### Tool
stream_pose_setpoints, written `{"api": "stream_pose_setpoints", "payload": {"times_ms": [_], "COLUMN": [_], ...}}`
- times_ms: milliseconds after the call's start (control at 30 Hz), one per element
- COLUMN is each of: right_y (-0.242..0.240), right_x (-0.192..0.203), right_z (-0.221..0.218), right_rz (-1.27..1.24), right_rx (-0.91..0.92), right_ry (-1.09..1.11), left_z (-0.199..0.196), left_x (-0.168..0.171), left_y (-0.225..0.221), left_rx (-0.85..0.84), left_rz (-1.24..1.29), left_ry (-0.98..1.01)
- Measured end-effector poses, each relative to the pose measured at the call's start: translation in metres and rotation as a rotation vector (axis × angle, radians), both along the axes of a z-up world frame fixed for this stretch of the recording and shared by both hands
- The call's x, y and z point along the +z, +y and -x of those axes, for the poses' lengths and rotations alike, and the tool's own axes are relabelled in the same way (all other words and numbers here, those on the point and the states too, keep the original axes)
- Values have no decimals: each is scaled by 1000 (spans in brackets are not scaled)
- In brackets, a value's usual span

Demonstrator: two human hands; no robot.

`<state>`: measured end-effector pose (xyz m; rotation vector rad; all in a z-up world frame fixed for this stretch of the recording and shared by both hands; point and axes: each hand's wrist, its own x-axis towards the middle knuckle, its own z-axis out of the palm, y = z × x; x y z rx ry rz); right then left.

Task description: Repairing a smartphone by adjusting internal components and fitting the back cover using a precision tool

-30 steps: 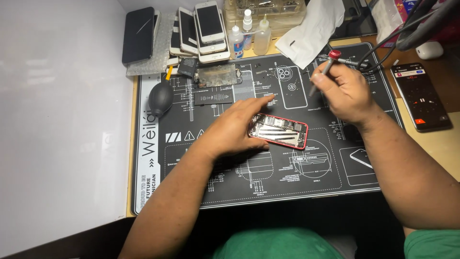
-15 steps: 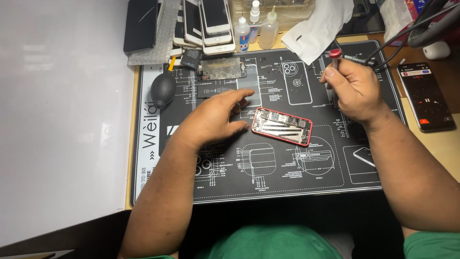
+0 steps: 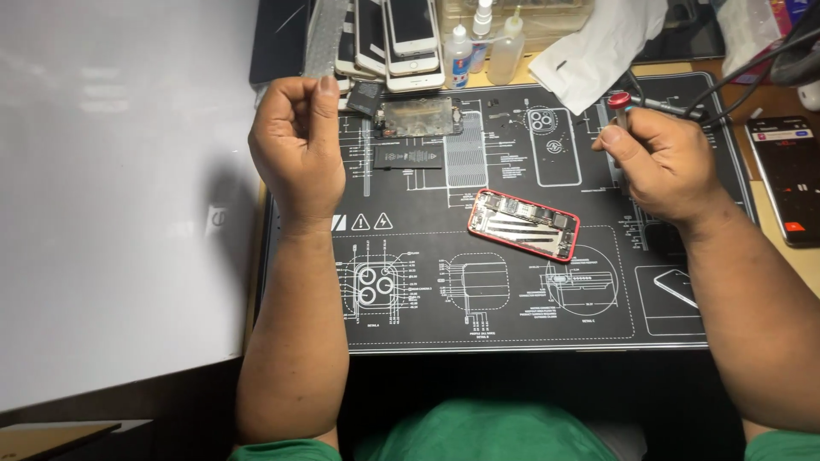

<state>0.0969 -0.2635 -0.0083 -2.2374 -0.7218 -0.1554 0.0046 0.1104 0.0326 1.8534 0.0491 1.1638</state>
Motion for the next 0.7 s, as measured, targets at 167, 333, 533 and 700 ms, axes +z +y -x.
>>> {"api": "stream_pose_setpoints", "payload": {"times_ms": [167,333,533,700], "right_y": [-4,4,5,3], "right_x": [-3,-1,-7,-11], "right_z": [-4,-2,-11,-16], "right_rz": [89,113,-9,-119], "right_rx": [22,53,71,109], "right_ry": [-36,-1,-2,-6], "left_z": [0,-14,-54,-105], "left_x": [-3,-31,-46,-54], "left_y": [5,-33,-74,-93], "left_rx": [-164,-221,-206,-129], "left_rz": [-151,-424,-731,-808], "left_ry": [313,377,422,541]}}
